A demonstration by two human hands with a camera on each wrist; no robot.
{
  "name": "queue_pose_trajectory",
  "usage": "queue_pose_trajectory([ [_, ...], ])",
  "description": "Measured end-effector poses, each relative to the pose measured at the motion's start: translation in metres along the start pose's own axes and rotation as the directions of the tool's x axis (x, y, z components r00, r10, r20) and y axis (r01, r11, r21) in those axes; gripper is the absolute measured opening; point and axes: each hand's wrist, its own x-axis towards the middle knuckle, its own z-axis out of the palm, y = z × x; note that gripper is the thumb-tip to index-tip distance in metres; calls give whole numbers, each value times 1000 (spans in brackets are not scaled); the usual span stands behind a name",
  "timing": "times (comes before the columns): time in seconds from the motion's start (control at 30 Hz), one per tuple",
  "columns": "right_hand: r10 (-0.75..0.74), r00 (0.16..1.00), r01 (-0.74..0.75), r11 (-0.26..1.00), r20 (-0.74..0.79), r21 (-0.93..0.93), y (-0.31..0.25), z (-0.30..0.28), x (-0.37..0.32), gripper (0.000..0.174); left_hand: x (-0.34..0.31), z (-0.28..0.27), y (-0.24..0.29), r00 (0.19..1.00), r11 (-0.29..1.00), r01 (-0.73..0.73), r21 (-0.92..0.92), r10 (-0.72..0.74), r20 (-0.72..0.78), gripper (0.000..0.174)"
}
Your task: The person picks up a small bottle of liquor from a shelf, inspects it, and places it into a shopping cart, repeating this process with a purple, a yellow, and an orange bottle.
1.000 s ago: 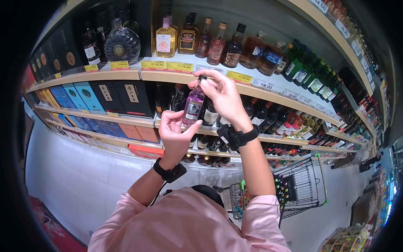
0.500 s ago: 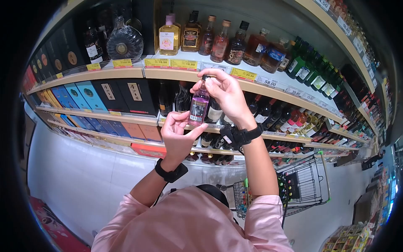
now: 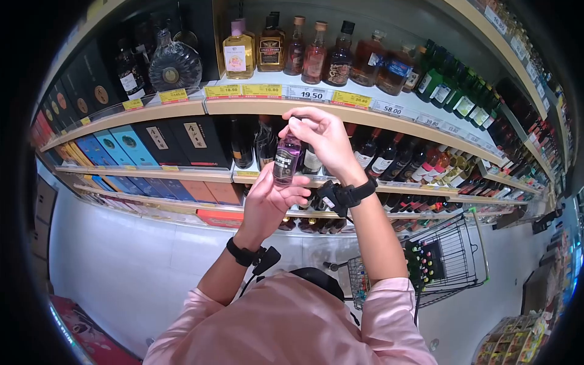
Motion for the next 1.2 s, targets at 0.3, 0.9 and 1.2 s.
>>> queue_pose_trajectory([
  [0.3, 5, 1000, -4, 1000, -16, 26, -2, -24, -13, 24, 8, 10, -29, 986, 978, -72, 198, 99, -131, 41],
  [0.9, -37, 975, 39, 999, -220, 3, -11, -164, -142, 17, 32, 65, -155, 894, 883, 448, -142, -444, 61, 45],
  [1.2, 112, 905, -132, 991, -410, -21, 23, -215, -261, 22, 21, 69, -230, 822, 819, 566, 94, -550, -151, 28],
])
